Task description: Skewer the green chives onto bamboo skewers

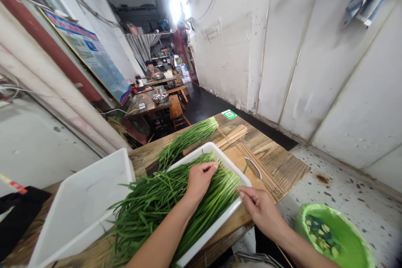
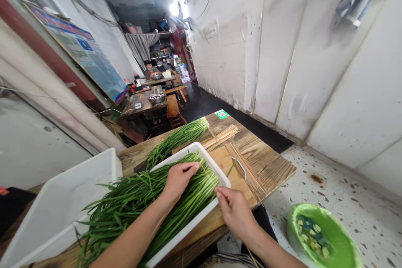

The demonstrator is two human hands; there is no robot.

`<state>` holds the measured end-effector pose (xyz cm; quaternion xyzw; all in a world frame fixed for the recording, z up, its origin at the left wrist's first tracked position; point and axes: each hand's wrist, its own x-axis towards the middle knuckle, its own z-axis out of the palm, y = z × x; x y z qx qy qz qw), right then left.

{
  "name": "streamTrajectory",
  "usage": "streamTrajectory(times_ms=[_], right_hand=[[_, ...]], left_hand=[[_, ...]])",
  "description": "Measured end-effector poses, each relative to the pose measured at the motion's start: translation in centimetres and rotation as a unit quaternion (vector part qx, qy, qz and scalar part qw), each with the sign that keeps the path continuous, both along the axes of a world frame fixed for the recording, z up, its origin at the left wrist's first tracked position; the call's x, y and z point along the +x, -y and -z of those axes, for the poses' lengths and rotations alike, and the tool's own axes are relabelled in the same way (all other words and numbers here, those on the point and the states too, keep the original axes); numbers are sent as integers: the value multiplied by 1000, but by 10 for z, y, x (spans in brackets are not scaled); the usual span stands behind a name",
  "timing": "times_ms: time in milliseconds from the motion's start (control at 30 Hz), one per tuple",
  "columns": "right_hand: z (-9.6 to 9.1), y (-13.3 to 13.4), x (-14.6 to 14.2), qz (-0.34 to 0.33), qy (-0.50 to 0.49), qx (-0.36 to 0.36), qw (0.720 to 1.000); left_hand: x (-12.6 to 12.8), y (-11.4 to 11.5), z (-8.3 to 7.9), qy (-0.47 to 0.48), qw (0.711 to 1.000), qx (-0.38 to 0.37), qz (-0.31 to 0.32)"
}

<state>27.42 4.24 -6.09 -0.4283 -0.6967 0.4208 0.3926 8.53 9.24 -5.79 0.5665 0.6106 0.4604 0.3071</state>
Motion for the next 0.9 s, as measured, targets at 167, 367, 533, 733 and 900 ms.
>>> streamTrajectory(times_ms=[167, 367, 533, 733, 900], right_hand=[[4, -1, -1, 5, 0, -7, 1000], [5, 0, -3, 15, -5, -16, 1000], [7, 0, -2, 21, 2, -13, 1000], [11, 0, -2, 21, -11, -12, 1000], [16, 3, -2, 35, -18, -14, 999]], left_hand=[[2, 2, -2, -16, 1000, -6, 18], [2, 9, -12, -89, 988, -6, 123], [-3, 9, -21, -185, 968, 9, 172], [-20, 10, -42, -292, 952, 42, 74], [-27, 4, -39, -366, 928, -1, 67]])
